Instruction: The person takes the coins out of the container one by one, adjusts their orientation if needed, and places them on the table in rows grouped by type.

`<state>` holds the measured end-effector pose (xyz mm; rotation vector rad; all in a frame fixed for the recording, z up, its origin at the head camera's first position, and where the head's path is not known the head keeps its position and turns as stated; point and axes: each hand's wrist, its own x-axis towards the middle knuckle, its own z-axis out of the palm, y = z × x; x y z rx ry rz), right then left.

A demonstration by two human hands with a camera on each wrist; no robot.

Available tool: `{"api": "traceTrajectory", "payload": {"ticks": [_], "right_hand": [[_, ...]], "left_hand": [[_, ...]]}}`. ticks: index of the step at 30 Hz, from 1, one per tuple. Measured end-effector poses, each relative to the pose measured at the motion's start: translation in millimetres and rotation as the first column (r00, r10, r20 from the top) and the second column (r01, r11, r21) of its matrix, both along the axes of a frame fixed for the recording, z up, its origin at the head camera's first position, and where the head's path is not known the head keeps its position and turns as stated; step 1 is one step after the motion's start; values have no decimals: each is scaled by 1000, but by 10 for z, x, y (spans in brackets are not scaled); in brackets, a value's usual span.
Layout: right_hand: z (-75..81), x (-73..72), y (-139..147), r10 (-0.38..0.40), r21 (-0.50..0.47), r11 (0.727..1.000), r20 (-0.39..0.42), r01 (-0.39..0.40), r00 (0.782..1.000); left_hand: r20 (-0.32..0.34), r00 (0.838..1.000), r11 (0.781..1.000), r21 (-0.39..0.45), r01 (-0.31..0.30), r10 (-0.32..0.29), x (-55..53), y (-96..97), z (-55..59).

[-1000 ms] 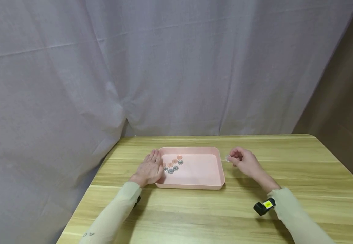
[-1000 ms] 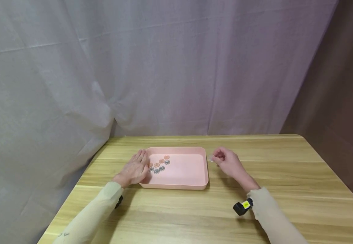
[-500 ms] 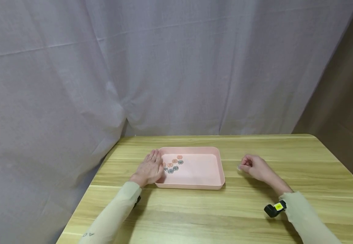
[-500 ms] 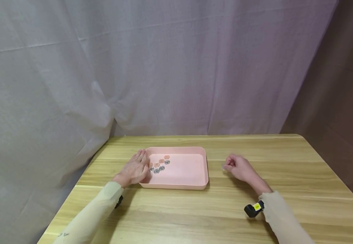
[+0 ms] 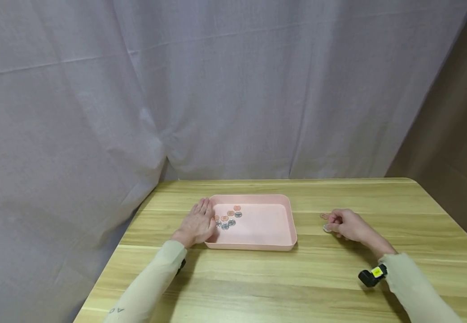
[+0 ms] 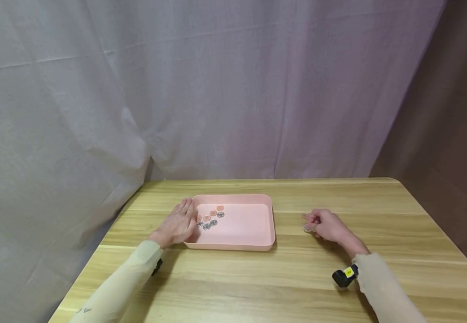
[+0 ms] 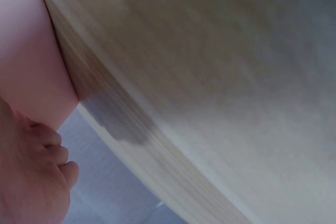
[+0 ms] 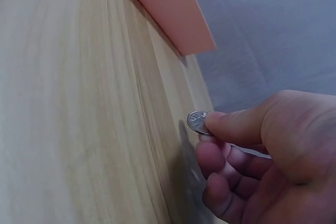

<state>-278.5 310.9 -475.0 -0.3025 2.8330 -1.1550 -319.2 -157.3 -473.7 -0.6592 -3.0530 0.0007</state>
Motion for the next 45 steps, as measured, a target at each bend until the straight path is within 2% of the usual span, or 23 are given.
{"api": "traceTrajectory", "payload": {"ticks": [5, 12, 20, 26, 36, 45], "right_hand": [[-43, -31, 29, -9, 59, 998, -2, 9, 1000], [-57, -71, 41, 27, 173, 985, -111, -8, 993], [-61, -96, 2, 52, 188, 982, -125, -28, 991], [-78, -88, 33, 31, 177, 984, -125, -8, 992], [25, -71, 26, 4, 208, 978, -139, 25, 990], [243, -152, -186, 45, 188, 982, -112, -23, 993]], "left_hand": [[7, 1000, 1000, 0, 9, -9, -8, 9, 1], [-1, 1000, 1000, -3, 3, -3, -8, -5, -21], [0, 1000, 1000, 9, 1, -1, -1, -17, -16], [6, 1000, 1000, 7, 11, -11, -4, -12, -6], [12, 1000, 1000, 5, 9, -9, -2, -3, 16], [12, 1000, 1000, 4, 10, -10, 4, -17, 15]]}}
